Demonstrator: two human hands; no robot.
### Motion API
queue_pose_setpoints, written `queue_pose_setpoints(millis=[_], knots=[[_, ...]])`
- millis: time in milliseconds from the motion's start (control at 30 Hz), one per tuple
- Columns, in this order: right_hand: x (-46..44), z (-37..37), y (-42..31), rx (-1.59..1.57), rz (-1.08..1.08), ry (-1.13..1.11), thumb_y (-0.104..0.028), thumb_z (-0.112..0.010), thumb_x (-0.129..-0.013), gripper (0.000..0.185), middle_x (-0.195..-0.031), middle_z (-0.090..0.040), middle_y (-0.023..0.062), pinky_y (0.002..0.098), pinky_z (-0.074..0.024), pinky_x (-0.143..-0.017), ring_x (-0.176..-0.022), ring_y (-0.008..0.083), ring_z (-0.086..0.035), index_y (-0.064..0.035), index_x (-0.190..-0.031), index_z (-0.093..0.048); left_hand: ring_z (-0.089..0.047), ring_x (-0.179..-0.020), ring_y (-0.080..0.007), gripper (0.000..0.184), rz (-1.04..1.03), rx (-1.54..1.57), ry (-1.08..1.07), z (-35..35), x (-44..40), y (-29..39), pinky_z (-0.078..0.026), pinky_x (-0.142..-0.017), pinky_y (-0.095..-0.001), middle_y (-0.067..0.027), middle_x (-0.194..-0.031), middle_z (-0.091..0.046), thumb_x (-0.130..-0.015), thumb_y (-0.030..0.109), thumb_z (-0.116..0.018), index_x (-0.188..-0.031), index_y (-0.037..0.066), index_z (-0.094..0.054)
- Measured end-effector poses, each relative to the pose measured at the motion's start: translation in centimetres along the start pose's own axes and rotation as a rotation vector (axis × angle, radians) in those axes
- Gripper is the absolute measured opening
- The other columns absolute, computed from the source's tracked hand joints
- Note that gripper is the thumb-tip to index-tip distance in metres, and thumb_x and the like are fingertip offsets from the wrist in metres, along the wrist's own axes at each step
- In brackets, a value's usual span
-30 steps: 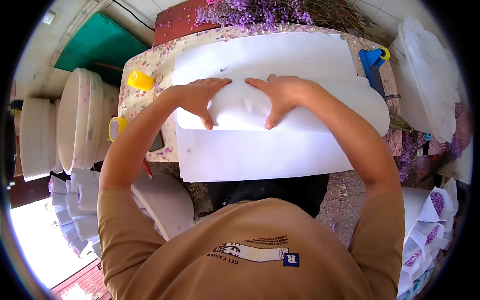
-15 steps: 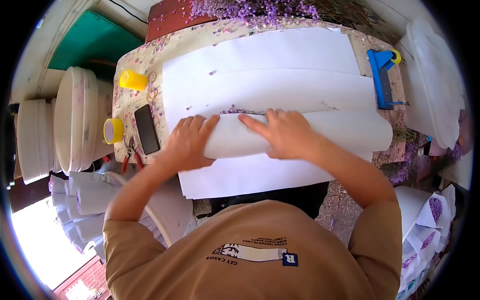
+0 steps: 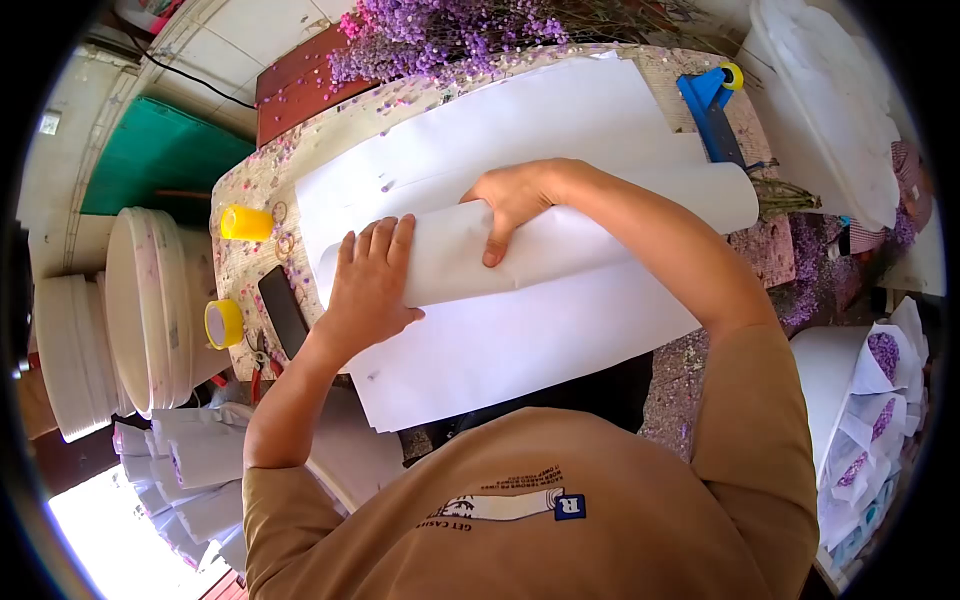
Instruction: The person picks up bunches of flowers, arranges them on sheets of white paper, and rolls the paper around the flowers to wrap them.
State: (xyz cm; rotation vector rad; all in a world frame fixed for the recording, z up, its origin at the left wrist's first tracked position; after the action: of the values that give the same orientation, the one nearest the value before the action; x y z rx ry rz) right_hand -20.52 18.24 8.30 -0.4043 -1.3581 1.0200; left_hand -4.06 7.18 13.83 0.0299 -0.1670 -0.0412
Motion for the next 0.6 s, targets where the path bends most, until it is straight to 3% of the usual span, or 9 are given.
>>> queue_pose_setpoints(millis=[33,100,200,300,333,367,467,533,600], knots=[[0.6,-0.4,0.0,0.003,0.002,0.007,-0.029,-0.094,-0.061,0.090,-0.125,-0.070,0.0158,0.0418,-0.0555,-0.094,-0.110,0.0286,-0.070,-0.0056,-0.140,-0.059,-0.048,-0.134,-0.0401,0.111,-0.010,0.014,0.034,0.1,0.0,-0.3,-0.040,-0.112,-0.0564,-0.0213,-0.142,-0.048,-0.063,0.028,-0.092,-0.152,0.001,-0.032],[3.0,0.6,-2.3,0.603,0.105,0.473,-0.037,-0.094,-0.062,0.098,-0.125,-0.065,0.0185,0.0425,-0.0524,-0.097,-0.116,0.0310,-0.064,-0.0045,-0.145,-0.053,-0.050,-0.131,-0.0398,0.108,-0.016,0.057,-0.016,0.0,-1.1,-1.4,-0.041,-0.110,-0.0539,-0.0213,-0.138,-0.050,-0.062,0.026,-0.090,-0.151,0.000,-0.033],[5.7,-3.5,-4.8,0.807,-0.040,0.506,-0.043,-0.093,-0.063,0.107,-0.124,-0.061,0.0213,0.0432,-0.0498,-0.099,-0.120,0.0333,-0.059,-0.0036,-0.150,-0.045,-0.055,-0.125,-0.0392,0.103,-0.043,0.121,-0.110,0.5,-2.2,-2.3,-0.044,-0.108,-0.0497,-0.0211,-0.134,-0.054,-0.062,0.022,-0.087,-0.149,0.000,-0.037],[5.5,-4.8,-3.9,0.815,-0.012,0.573,-0.043,-0.092,-0.063,0.112,-0.123,-0.061,0.0236,0.0442,-0.0515,-0.096,-0.115,0.0360,-0.061,-0.0029,-0.153,-0.038,-0.058,-0.120,-0.0385,0.100,-0.090,0.136,-0.105,0.7,-1.7,-1.2,-0.045,-0.106,-0.0482,-0.0208,-0.130,-0.057,-0.061,0.023,-0.086,-0.148,0.002,-0.040],[5.9,-5.0,-3.9,0.803,-0.031,0.591,-0.043,-0.092,-0.063,0.112,-0.123,-0.061,0.0236,0.0442,-0.0515,-0.096,-0.115,0.0360,-0.061,-0.0029,-0.153,-0.038,-0.058,-0.120,-0.0391,0.101,-0.061,0.174,-0.228,0.4,-1.0,-0.6,-0.045,-0.106,-0.0473,-0.0211,-0.130,-0.058,-0.060,0.025,-0.087,-0.147,0.002,-0.042],[6.0,-5.9,-3.6,0.710,-0.029,0.460,-0.042,-0.091,-0.062,0.110,-0.122,-0.063,0.0229,0.0447,-0.0522,-0.095,-0.113,0.0361,-0.063,-0.0032,-0.152,-0.040,-0.059,-0.119,-0.0397,0.101,-0.039,0.206,-0.352,0.0,-0.4,0.0,-0.046,-0.106,-0.0464,-0.0215,-0.129,-0.059,-0.059,0.026,-0.088,-0.147,0.002,-0.044],[5.5,-6.2,-2.4,0.480,-0.047,0.212,-0.042,-0.090,-0.060,0.103,-0.124,-0.066,0.0206,0.0466,-0.0539,-0.092,-0.113,0.0359,-0.066,-0.0043,-0.147,-0.048,-0.060,-0.122,-0.0372,0.098,-0.104,0.422,-0.409,-0.8,-0.7,-0.4,-0.047,-0.106,-0.0423,-0.0197,-0.133,-0.062,-0.052,0.027,-0.091,-0.139,0.003,-0.053],[3.0,-4.5,0.1,0.339,0.055,0.197,-0.045,-0.091,-0.058,0.099,-0.127,-0.068,0.0186,0.0470,-0.0537,-0.093,-0.119,0.0342,-0.065,-0.0042,-0.141,-0.056,-0.056,-0.128,-0.0361,0.101,-0.027,0.639,-0.745,-2.4,-3.6,-1.2,-0.043,-0.112,-0.0405,-0.0202,-0.138,-0.058,-0.047,0.023,-0.094,-0.138,0.002,-0.057],[2.5,-2.6,0.5,0.349,-0.018,0.253,-0.053,-0.090,-0.056,0.102,-0.137,-0.062,0.0203,0.0459,-0.0527,-0.099,-0.122,0.0364,-0.063,-0.0023,-0.139,-0.061,-0.047,-0.135,-0.0397,0.109,0.011,0.430,-0.731,-1.1,-5.6,-1.8,-0.042,-0.114,-0.0439,-0.0230,-0.143,-0.052,-0.044,0.022,-0.095,-0.143,0.003,-0.055]])
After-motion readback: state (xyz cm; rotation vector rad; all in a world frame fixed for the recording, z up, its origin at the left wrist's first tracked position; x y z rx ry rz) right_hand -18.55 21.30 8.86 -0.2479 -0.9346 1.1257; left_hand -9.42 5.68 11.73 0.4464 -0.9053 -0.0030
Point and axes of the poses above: each hand's wrist, its own x-axis away from the middle knuckle, its own z-axis out of the back of the hand, y = z × x, the point moved 6 cm from there along -x, towards the middle knuckle
